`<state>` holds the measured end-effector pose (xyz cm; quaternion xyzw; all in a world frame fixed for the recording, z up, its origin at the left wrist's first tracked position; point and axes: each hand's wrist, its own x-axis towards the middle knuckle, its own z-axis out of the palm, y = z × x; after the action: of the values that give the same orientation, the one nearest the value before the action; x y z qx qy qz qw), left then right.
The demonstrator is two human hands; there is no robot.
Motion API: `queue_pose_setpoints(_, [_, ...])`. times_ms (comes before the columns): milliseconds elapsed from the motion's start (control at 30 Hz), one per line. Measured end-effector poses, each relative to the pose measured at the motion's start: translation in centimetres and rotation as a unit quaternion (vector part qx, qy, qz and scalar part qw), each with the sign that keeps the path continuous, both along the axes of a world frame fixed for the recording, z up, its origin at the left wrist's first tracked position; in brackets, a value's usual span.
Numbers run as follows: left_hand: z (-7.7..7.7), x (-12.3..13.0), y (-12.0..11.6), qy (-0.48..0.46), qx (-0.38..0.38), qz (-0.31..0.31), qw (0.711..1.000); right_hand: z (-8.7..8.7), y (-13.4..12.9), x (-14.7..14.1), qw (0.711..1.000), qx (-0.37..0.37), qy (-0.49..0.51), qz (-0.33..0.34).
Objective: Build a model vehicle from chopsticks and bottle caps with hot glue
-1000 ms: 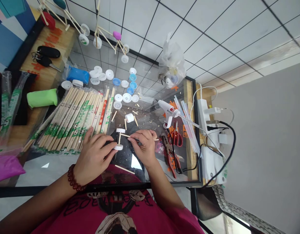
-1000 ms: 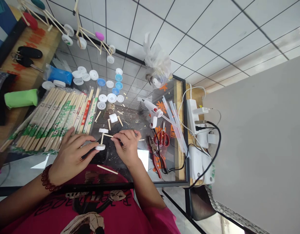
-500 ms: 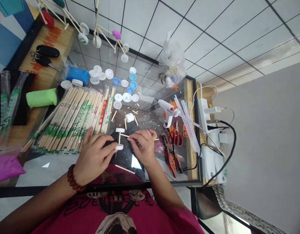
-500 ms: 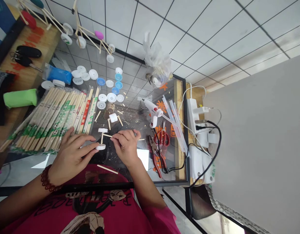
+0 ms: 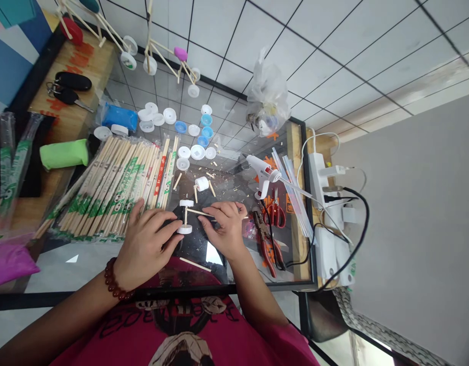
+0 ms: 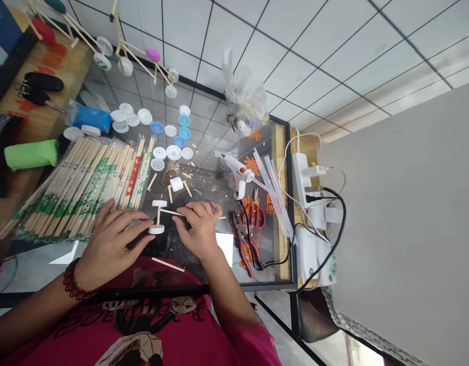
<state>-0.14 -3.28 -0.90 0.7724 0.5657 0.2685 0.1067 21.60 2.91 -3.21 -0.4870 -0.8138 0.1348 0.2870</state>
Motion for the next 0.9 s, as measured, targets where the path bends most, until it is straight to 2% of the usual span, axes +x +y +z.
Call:
queue_pose_setpoints(167, [0.00,-0.07,0.04,0.004,0.002,-0.005,1.000,0.05,0.08,0.03,1.000,-0.009,-0.025,0.010])
queue_pose_setpoints(567, [-0.06,-0.06,-0.01,-0.003,-0.002,-0.002,1.000,0.36,0.06,0.16,0.999,0.045,0.021,0.008])
queue_pose_setpoints(900, [-0.02,0.01,-0.04,0.001,-0.002,0.002,1.000,0.37,-0.06,0.08,0.999,0.050,0.022,0.002])
